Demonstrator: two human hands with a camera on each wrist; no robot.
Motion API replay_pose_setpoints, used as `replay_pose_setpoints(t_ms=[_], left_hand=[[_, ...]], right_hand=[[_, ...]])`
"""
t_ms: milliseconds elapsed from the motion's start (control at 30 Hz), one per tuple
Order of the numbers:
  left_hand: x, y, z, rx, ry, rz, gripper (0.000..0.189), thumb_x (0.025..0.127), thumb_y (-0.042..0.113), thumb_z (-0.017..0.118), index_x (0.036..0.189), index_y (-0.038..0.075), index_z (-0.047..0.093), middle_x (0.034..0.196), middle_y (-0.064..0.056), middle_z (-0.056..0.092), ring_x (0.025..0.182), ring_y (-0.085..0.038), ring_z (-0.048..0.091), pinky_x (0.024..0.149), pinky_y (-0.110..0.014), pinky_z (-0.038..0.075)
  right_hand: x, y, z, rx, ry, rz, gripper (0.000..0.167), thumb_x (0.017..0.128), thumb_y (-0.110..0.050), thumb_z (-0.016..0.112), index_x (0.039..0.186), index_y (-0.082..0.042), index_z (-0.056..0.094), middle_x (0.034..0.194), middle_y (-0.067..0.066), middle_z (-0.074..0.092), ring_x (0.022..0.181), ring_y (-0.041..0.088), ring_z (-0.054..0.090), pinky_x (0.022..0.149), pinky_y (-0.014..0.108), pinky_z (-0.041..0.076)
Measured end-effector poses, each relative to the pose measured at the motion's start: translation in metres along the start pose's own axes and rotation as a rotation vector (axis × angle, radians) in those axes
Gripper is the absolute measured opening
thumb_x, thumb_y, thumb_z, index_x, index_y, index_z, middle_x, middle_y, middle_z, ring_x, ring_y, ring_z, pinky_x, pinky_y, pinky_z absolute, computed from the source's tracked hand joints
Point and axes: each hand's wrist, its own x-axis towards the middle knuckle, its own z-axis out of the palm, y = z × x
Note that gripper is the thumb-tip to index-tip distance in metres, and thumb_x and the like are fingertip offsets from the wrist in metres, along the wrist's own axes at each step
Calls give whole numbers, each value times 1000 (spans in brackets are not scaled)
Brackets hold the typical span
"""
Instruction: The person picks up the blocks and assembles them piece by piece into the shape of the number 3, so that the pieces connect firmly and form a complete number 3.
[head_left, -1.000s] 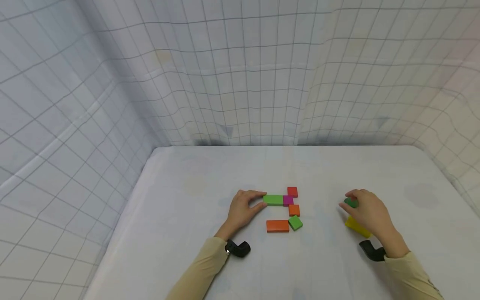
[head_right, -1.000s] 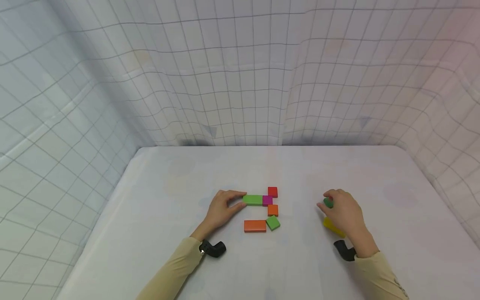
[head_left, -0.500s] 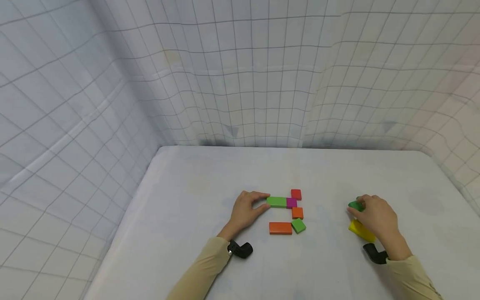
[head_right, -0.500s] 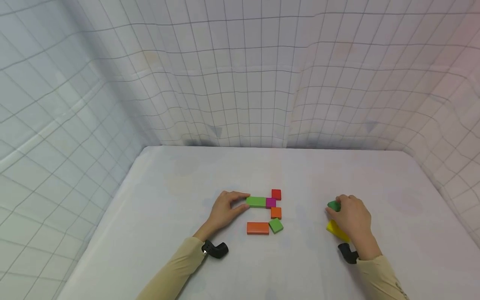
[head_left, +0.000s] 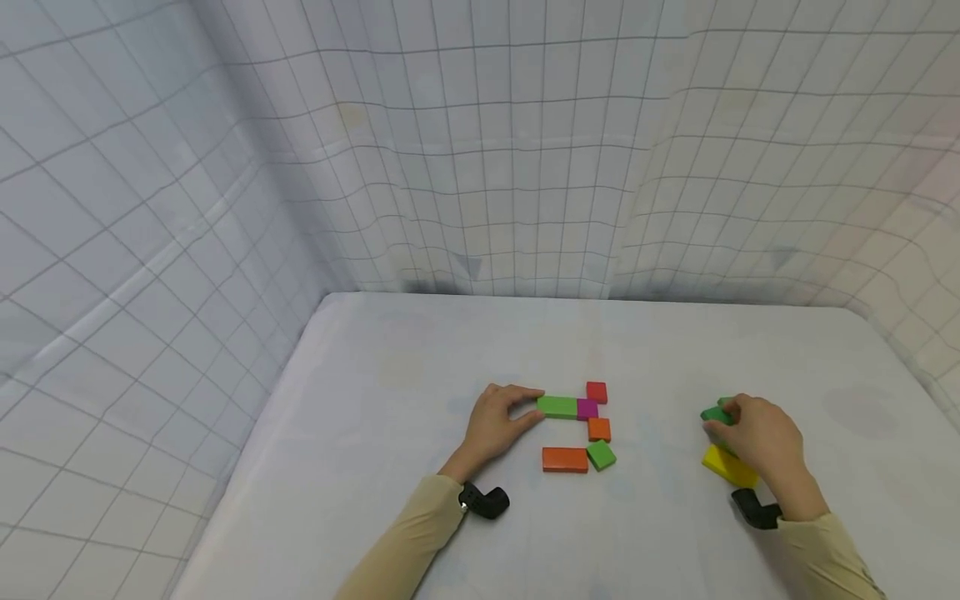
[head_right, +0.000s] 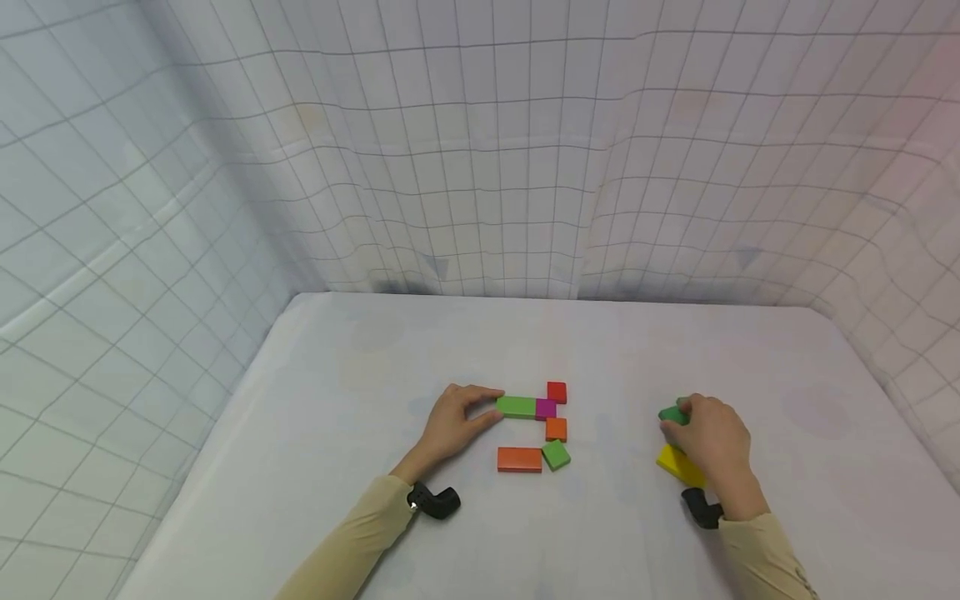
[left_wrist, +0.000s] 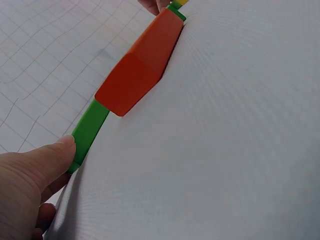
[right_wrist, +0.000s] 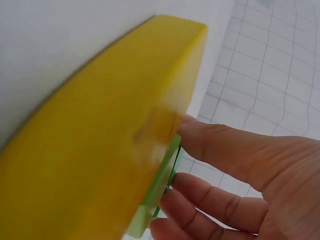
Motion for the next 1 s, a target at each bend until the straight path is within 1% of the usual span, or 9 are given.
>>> replay_pose_setpoints(t_ms=[300, 433, 700, 867, 1000], left_hand=[[0, 0, 2, 2, -2, -3, 34, 86, 36, 70, 117, 22, 70, 111, 10, 66, 83, -10, 46, 73, -25, 37], [0, 1, 0, -4, -1, -4, 34, 86, 36, 70, 117, 22, 70, 111, 10, 66, 83, -10, 46, 73, -25, 37], [2, 0, -1, 5, -17, -27, 35, 86, 36, 69, 118, 22, 69, 115, 9, 65, 89, -11, 48, 76, -27, 38], [1, 0, -1, 3, -14, -31, 35, 86, 35, 70, 118, 22, 69, 115, 8, 65, 88, -12, 48, 76, -28, 39], [0, 1, 0, 2, -23, -33, 34, 86, 35, 70, 118, 22, 69, 114, 9, 65, 87, -11, 48, 75, -27, 38]], right_hand=[[0, 4, 1, -2, -12, 25, 45, 83, -28, 73, 105, 9, 60, 93, 25, 63, 71, 27, 57, 51, 31, 41], [1, 3, 1, 0, -14, 20, 46, 82, -27, 73, 105, 11, 60, 91, 24, 62, 70, 26, 56, 51, 31, 41], [4, -2, -1, 11, -15, 9, 46, 81, -28, 74, 103, 12, 61, 88, 21, 63, 71, 26, 56, 53, 32, 42], [5, -4, 1, 13, -20, 4, 47, 82, -30, 73, 104, 10, 61, 93, 23, 64, 74, 29, 58, 54, 32, 42], [3, -4, 6, 27, -35, 7, 48, 82, -33, 73, 105, 8, 61, 94, 22, 65, 75, 30, 59, 56, 34, 43]])
